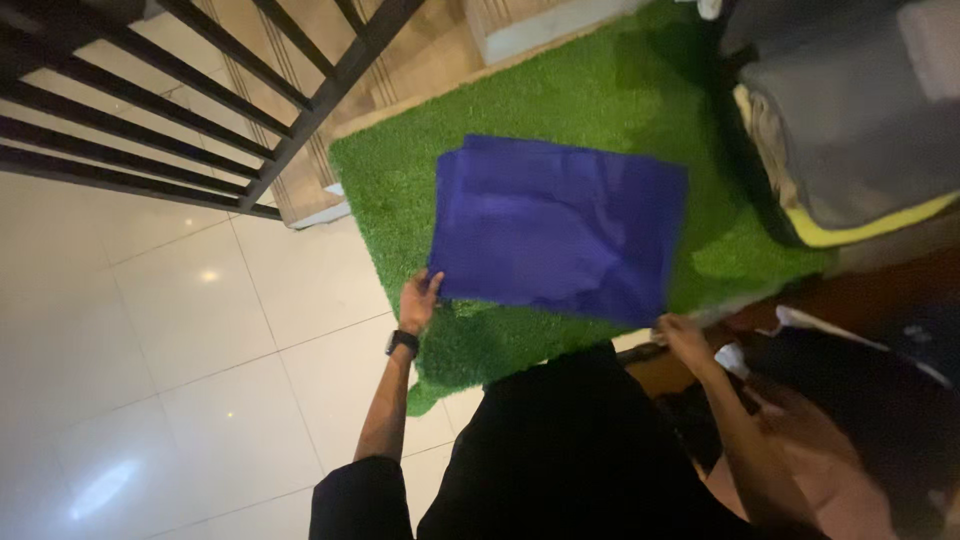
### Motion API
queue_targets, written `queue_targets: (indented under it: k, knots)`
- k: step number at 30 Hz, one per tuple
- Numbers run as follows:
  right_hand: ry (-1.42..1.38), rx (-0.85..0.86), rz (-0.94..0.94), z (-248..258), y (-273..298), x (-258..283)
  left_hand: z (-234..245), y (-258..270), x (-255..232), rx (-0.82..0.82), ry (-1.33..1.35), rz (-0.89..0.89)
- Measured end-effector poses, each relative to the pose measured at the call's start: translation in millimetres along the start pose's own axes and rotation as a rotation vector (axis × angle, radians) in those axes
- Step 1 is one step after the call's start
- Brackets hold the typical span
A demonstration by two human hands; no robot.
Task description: The person folds a blue shirt and a brown piece of fabric by hand, then places them into an open suitcase.
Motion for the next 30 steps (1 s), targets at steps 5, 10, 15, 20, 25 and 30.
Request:
queue_targets:
  k: [5,10,15,20,25,30]
  knots:
    - [0.305,-0.241,-0.163,-11,14,-22,26,36,12,-0.044,-0.070,0.011]
    - [0.599,-0.569,-0.037,-1,0,10,19,46,9,-0.069,-0.170,-0.112]
    - [0.674,-0.372,-0.136,-5,-1,-9,16,55,-27,-0.086,-0.712,-0.536]
    - [0.583,-0.368,-0.266,7,6,-28,16,42,17,0.096,-0.350,-0.011]
    - [0.233,-0.516,0.155,24,-37,39,14,-15,20,0.118,-0.484,0.250]
    - [0.176,-0.619,0.273,36,-118,92,8,-85,-31,-0.101,-0.193,-0.012]
Point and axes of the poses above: each hand's wrist, its own y-axis away from the middle knuckle, its own z-axis out of the back of the hand, x = y × z, the point moved 9 cm from there along -y, towards the middle knuckle, and after that the axes turned 4 degrees about -z, right-handed, at the moved point
